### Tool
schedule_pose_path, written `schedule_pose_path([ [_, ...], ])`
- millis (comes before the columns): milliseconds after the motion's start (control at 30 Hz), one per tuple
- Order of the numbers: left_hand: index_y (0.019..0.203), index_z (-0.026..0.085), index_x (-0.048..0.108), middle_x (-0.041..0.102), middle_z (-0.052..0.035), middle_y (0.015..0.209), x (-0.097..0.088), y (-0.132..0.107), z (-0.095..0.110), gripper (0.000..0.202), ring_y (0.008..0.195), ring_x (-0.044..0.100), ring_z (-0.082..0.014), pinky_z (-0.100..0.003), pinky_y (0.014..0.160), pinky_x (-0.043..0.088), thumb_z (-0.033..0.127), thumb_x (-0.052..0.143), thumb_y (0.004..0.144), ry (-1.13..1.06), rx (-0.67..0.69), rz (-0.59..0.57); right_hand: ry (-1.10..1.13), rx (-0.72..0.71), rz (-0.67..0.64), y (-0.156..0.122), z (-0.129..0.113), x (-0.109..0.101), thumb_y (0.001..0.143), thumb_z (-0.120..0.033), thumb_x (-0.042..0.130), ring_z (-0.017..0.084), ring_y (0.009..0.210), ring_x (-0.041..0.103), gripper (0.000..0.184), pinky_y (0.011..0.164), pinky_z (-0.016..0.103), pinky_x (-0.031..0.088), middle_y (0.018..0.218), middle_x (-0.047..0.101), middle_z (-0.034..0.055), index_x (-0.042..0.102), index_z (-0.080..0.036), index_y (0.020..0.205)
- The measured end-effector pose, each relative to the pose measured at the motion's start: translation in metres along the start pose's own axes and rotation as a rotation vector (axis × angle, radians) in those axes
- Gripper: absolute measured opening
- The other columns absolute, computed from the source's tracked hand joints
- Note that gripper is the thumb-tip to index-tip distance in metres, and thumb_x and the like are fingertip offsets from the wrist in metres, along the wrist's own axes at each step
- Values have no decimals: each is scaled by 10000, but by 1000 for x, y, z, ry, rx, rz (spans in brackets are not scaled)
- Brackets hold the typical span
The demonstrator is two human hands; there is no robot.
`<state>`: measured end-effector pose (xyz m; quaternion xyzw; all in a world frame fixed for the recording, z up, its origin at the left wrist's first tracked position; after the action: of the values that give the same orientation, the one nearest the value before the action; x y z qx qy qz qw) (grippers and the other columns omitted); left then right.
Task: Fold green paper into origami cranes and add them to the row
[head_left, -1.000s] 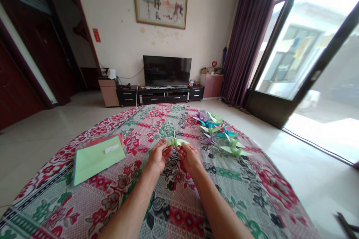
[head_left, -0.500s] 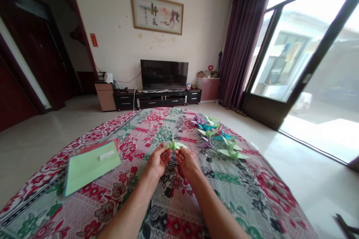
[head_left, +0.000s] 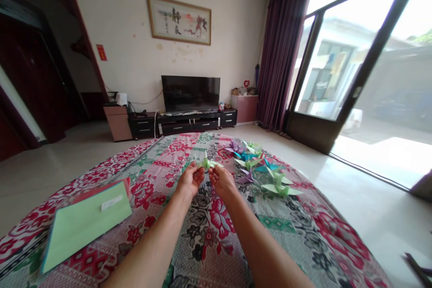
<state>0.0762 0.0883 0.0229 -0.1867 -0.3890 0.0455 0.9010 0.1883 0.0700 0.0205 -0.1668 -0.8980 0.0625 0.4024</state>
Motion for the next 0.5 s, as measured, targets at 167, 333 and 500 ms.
schedule_pose_path([
  [167,1121,179,518,640,-9,609,10,27,0,364,479,629,-116,-183,431,486,41,519,784,66,68,-14,-53,-76,40,26,-2,0,676,-184,651,88,495,600,115,428,149,476,561,629,-7,537,-168,682],
  [333,1075,166,572,657,-39,659,14,44,4,330,517,648,-140,-178,420,461,96,589,753,243,165,-27,-122,-173,98,49,-3,-1,673,-204,632,99,500,609,106,416,148,452,551,625,-18,532,-169,682],
  [500,955,155,638,666,-45,783,12,48,10,273,571,654,-125,-166,434,439,101,613,688,412,318,-15,-205,-250,159,68,1,-1,693,-206,591,117,510,618,73,418,166,449,541,622,-18,528,-170,684],
])
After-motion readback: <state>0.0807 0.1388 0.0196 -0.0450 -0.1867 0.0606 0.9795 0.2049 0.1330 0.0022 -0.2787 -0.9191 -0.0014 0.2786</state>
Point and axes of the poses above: each hand's wrist, its own y-axis towards the middle knuckle, its own x-axis out of the palm, z = x × y, the point moved 3 cm from there along y, towards the middle knuckle
